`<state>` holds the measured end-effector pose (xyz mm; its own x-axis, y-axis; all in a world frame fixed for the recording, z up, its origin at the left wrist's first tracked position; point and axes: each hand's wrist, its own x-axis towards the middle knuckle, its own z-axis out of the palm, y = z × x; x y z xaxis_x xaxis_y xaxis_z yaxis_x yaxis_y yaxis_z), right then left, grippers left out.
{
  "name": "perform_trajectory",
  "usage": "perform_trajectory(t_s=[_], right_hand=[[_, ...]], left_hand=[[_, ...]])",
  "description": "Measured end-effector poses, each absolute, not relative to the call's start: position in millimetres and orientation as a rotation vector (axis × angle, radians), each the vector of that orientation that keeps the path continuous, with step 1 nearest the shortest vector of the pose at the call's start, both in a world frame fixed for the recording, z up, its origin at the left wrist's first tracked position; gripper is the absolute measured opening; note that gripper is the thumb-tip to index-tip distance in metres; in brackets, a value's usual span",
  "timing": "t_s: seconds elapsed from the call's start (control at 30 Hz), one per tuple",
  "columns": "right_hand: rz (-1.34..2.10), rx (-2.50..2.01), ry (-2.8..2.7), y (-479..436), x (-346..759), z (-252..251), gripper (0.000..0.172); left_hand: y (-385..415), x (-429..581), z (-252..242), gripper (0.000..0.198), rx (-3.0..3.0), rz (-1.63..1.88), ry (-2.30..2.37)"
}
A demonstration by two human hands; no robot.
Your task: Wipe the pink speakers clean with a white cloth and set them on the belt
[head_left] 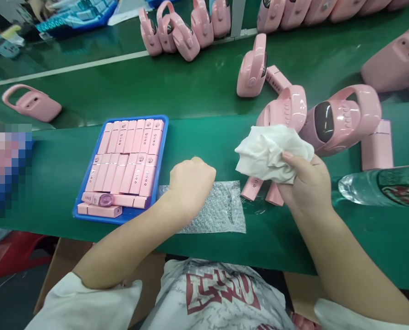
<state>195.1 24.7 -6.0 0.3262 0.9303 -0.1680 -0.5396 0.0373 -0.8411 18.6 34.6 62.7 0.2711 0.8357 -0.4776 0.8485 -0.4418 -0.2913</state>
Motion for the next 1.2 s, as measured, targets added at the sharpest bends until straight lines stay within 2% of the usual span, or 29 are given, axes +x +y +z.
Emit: perform_trajectory(t_s=[0.13, 0.33, 0.57, 0.7, 0.8, 0.9, 1.07, 1.2], right_hand=[[1.217, -1.012, -0.476, 25.4, 194.6, -7.1, 0.012], [1.198, -1.012, -0.485, 24.8, 193.1, -6.0, 0.01], [1.226, -0.996, -0.487, 29.3, 196.1, -11.5, 0.021], [1.303, -0.977, -0.482, 33.2, 199.0, -15.5, 0.025], [1.361, -0.949, -0.441, 35.1, 200.8, -13.2, 0.024], [1.406, -0.94, -0.363, 35.8, 202.9, -8.5, 0.02], [1.421, -0.886, -0.281, 36.3, 204.9, -6.7, 0.019], [1.408, -0.902, -0.261, 37.4, 203.2, -9.6, 0.021]], left_hand=[[39.2, 22.8, 61.6, 0.043, 2.448, -0.923, 1.633], [40.0, 27.9, 56.9, 0.02, 2.444, -0.687, 1.654], [81.3, 32.1, 67.6, 0.011, 2.486, -0.898, 1.542], [108.5, 34.5, 73.6, 0.024, 2.485, -0.983, 1.468], [114.8, 14.3, 79.1, 0.027, 2.383, -0.919, 1.43], [97.2, -16.4, 78.3, 0.034, 2.277, -0.525, 1.508], [35.0, -35.1, 52.5, 0.042, 2.166, 0.657, 1.473], [10.3, -19.9, 35.0, 0.041, 2.162, 1.077, 1.238]])
